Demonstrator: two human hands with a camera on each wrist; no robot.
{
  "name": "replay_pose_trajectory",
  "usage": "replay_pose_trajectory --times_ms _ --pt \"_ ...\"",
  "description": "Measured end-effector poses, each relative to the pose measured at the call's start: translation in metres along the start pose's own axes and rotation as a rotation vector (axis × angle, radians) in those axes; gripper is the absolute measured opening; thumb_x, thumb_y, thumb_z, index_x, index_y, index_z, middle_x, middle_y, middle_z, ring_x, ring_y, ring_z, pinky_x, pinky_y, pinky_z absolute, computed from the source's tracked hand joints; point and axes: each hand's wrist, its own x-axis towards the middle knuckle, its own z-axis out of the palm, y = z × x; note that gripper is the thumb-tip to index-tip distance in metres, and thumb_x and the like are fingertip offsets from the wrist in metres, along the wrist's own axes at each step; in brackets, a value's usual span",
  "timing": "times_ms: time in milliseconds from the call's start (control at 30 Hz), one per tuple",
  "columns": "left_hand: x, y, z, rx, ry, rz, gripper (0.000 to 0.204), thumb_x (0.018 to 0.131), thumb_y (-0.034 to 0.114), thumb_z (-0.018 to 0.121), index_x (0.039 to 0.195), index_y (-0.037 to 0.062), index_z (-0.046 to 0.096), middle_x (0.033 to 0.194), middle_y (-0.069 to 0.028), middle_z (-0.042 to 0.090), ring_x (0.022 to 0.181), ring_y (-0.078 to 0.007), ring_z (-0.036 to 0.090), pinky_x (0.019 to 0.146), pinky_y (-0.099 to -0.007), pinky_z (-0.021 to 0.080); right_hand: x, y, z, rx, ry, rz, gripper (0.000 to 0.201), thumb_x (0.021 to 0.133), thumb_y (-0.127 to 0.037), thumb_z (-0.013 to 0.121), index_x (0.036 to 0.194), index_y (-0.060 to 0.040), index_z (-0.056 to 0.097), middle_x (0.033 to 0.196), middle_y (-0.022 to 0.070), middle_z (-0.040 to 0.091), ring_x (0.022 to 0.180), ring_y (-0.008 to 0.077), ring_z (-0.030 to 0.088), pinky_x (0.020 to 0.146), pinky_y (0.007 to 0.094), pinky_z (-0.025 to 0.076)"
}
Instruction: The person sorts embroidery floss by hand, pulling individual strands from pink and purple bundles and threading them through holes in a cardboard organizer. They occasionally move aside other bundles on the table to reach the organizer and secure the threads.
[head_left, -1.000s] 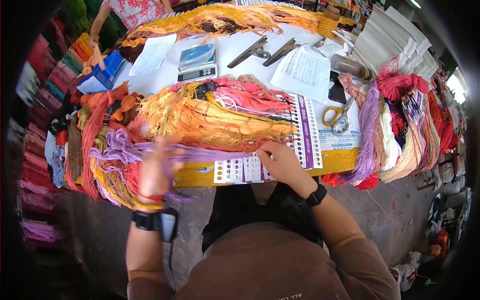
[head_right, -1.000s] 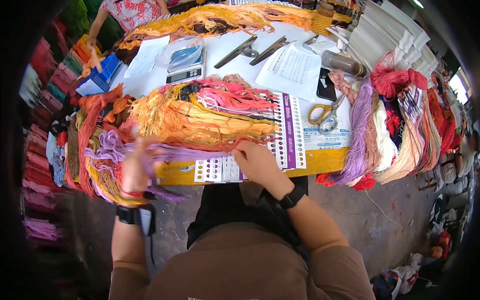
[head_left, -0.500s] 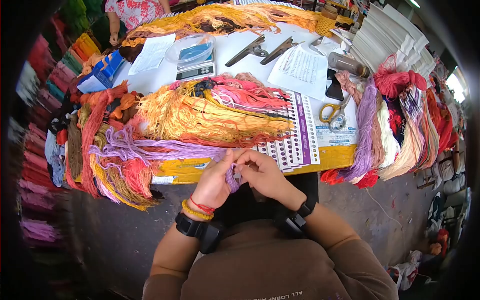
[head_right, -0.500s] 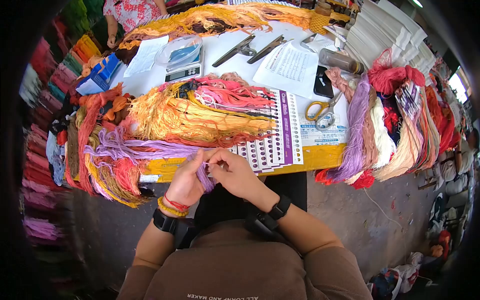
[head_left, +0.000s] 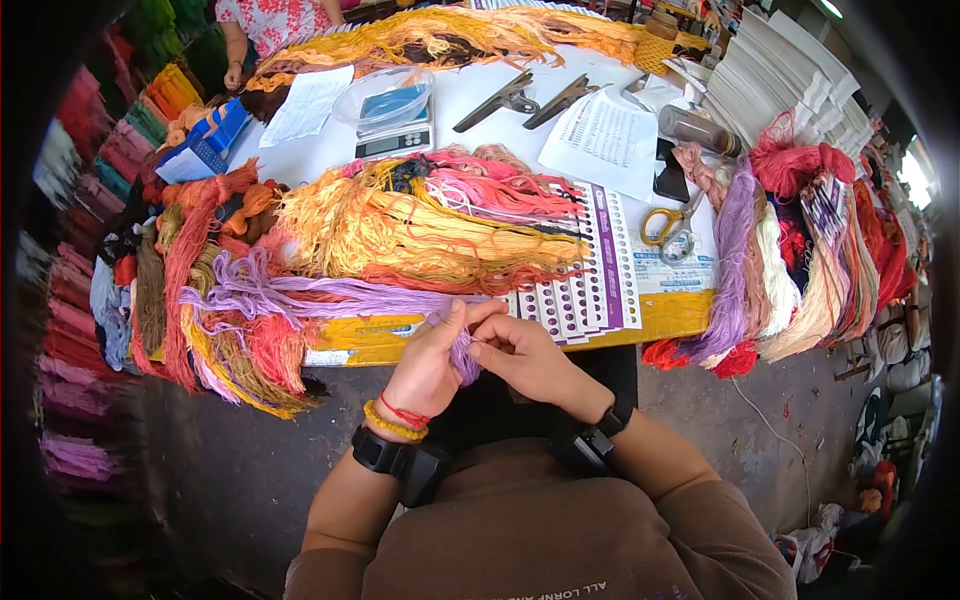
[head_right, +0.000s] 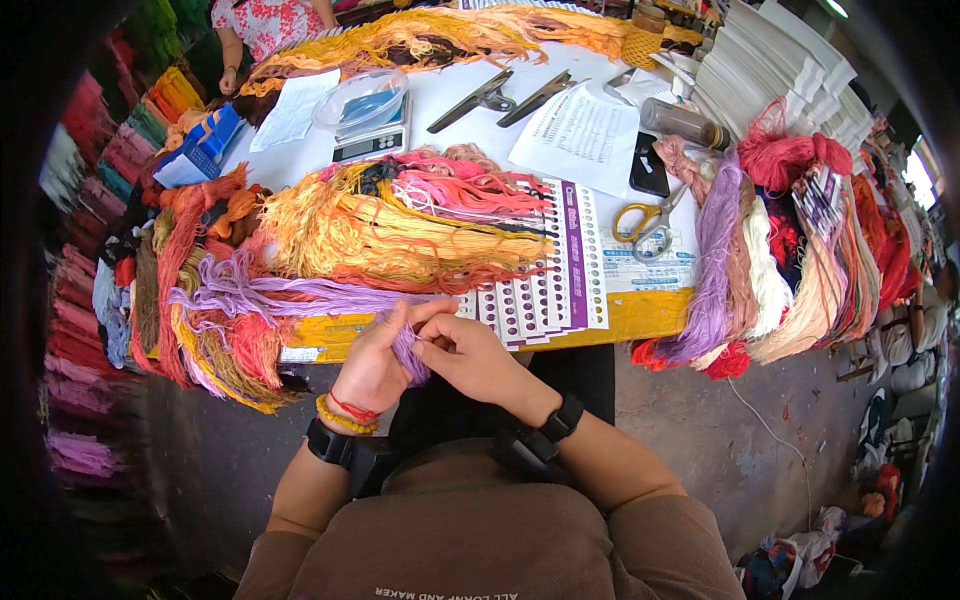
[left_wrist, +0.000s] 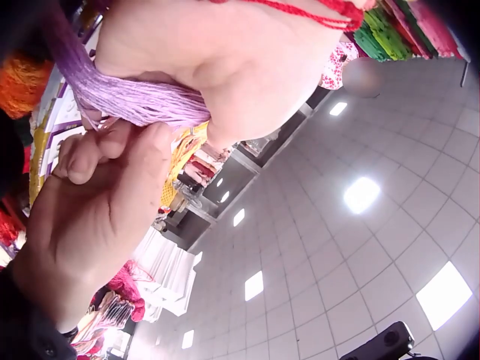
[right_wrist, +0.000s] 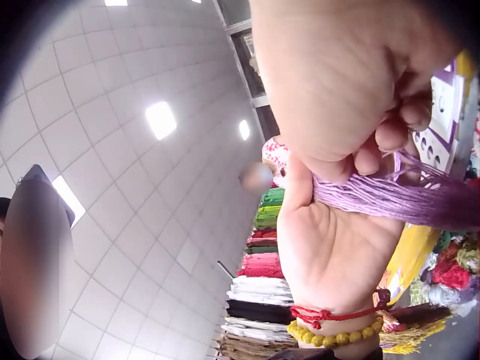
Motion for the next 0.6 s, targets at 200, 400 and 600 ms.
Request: replay_pose_trajectory --times_ms 200,400,600 --pt "0.000 -0.001 -0.001 -0.015 -0.017 0.029 0.053 0.094 0.039 0.032 0.119 -0.0062 0.045 0.116 -0.0127 0.052 0.105 -0.0191 0.051 0.091 -0.0319 0.039 0.001 0.006 0.001 0.056 -0.002 -0.013 0.007 0.084 -0.009 0.056 0.083 -0.0030 0.053 0.069 -0.0037 0.050 0.058 0.0010 0.042 0.051 0.0179 0.034" --pt "-0.003 0.005 -0.002 -0.113 0.043 0.033 0.045 0.094 0.033 0.037 0.111 -0.0055 0.051 0.104 -0.0105 0.057 0.093 -0.0182 0.057 0.082 -0.0312 0.045 0.002 0.011 0.001 0.105 0.052 -0.041 0.006 0.084 -0.008 0.055 0.082 -0.0032 0.052 0.068 -0.0030 0.052 0.060 0.0014 0.047 0.052 0.0169 0.037" --pt "-0.009 0.007 -0.009 -0.147 0.119 0.018 0.038 0.092 0.029 0.044 0.112 -0.0018 0.051 0.099 -0.0082 0.058 0.093 -0.0173 0.057 0.081 -0.0318 0.046 -0.001 -0.005 -0.002 0.195 0.055 0.098 0.007 0.085 -0.012 0.053 0.083 -0.0047 0.052 0.064 -0.0026 0.051 0.053 0.0037 0.048 0.047 0.0174 0.037"
